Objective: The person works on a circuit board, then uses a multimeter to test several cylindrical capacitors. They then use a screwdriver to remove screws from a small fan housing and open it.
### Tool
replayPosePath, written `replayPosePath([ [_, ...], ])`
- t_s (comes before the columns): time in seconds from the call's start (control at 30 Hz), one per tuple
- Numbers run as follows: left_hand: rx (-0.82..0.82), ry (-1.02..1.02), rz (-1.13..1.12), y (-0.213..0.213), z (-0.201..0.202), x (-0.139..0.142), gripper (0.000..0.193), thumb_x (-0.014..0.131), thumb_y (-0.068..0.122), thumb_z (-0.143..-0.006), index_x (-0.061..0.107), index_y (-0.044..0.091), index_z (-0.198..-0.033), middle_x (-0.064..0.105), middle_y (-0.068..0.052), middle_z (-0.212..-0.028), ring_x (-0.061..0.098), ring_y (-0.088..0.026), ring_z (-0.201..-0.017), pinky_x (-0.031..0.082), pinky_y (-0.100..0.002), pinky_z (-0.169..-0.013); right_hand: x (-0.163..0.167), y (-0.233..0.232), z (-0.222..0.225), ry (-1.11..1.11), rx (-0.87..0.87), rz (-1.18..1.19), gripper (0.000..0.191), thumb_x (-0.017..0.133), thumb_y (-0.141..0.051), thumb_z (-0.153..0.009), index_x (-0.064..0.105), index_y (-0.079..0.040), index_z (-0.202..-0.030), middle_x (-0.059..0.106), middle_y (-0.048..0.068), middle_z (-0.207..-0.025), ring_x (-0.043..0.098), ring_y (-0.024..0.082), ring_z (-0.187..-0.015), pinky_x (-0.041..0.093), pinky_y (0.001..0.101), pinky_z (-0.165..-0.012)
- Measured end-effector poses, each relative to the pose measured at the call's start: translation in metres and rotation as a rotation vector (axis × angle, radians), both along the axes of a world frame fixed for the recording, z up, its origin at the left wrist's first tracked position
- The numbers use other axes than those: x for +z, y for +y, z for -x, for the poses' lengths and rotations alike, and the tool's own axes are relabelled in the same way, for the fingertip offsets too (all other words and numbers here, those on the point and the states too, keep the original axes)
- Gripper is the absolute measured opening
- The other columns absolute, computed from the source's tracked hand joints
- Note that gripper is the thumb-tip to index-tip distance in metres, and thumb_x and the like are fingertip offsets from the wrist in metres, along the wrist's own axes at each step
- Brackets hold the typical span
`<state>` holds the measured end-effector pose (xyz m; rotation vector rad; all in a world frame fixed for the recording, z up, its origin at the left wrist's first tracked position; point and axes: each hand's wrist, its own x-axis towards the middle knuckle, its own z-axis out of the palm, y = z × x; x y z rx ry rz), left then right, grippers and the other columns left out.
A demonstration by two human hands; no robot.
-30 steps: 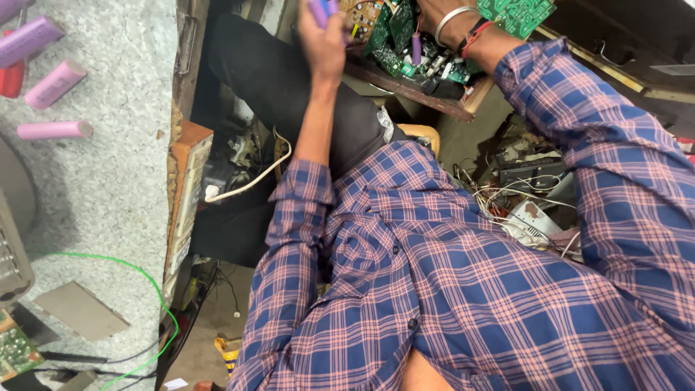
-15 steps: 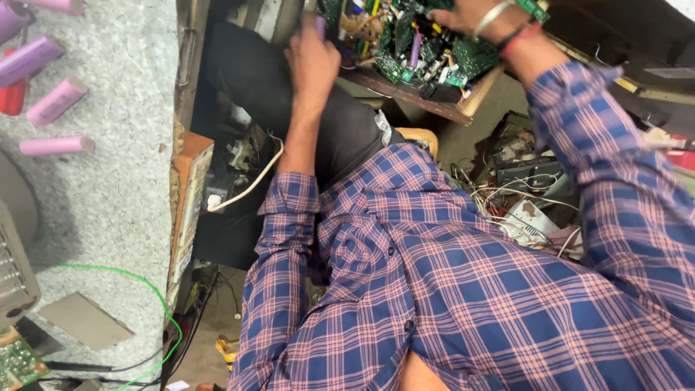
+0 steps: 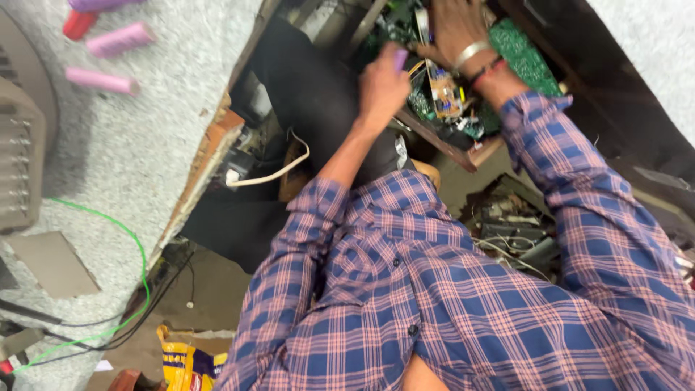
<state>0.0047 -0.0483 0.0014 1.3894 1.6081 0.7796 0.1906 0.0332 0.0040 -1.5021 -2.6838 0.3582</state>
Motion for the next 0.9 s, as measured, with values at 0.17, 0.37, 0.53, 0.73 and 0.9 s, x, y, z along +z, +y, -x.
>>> replayPosePath([
  [0.17, 0.121, 0.025, -0.182, 0.025, 0.053, -0.014, 0.044, 0.068, 0.001, -0.084, 0.059, 0.013, -0.125, 0.074, -0.022, -0.110, 0.070, -0.045, -0.101, 0.056, -0.055, -0.086, 0.001, -0.033, -0.040, 0.032, -0.223, 0.010, 0.064, 0.072, -0.009, -0.082, 0.057, -0.005, -0.144, 0.056, 0.015, -0.156, 0.049, 0.037, -0.141, 0.038, 0.0519, -0.109],
  [0.37, -0.216, 0.311, -0.100, 0.040, -0.001, -0.015, 0.051, 0.067, 0.010, -0.092, 0.051, 0.012, -0.140, 0.041, -0.034, -0.149, 0.067, -0.053, -0.090, 0.058, -0.057, -0.073, 0.012, -0.059, -0.046, 0.226, -0.276, -0.196, 0.050, 0.080, -0.015, -0.094, 0.063, -0.004, -0.140, 0.054, 0.017, -0.152, 0.051, 0.035, -0.135, 0.039, 0.0525, -0.111],
  [0.53, -0.375, 0.374, -0.033, 0.000, -0.046, -0.012, 0.056, 0.062, 0.003, -0.083, 0.051, 0.001, -0.138, 0.046, -0.037, -0.145, 0.072, -0.046, -0.078, 0.061, -0.053, -0.069, 0.019, -0.015, -0.008, 0.437, -0.078, 0.006, 0.023, 0.075, -0.016, -0.104, 0.072, -0.008, -0.125, 0.065, 0.005, -0.142, 0.059, 0.028, -0.137, 0.044, 0.0430, -0.117],
  [0.73, -0.598, 0.201, 0.021, -0.045, -0.042, -0.012, 0.025, 0.071, 0.015, -0.088, 0.065, 0.006, -0.111, 0.072, -0.022, -0.097, 0.072, -0.045, -0.090, 0.057, -0.057, -0.076, 0.018, 0.025, 0.042, 0.086, 0.286, -0.022, 0.040, 0.077, -0.028, -0.085, 0.074, -0.007, -0.119, 0.056, 0.018, -0.145, 0.049, 0.039, -0.133, 0.041, 0.0488, -0.109],
  [0.9, -0.232, 0.397, -0.020, -0.006, 0.003, -0.018, 0.064, 0.073, 0.010, -0.067, 0.054, 0.004, -0.128, 0.061, -0.023, -0.129, 0.070, -0.048, -0.086, 0.058, -0.056, -0.070, 0.010, 0.003, 0.019, -0.080, 0.342, -0.203, 0.035, 0.075, -0.031, -0.083, 0.078, -0.018, -0.115, 0.056, 0.011, -0.149, 0.044, 0.039, -0.139, 0.039, 0.0496, -0.103],
])
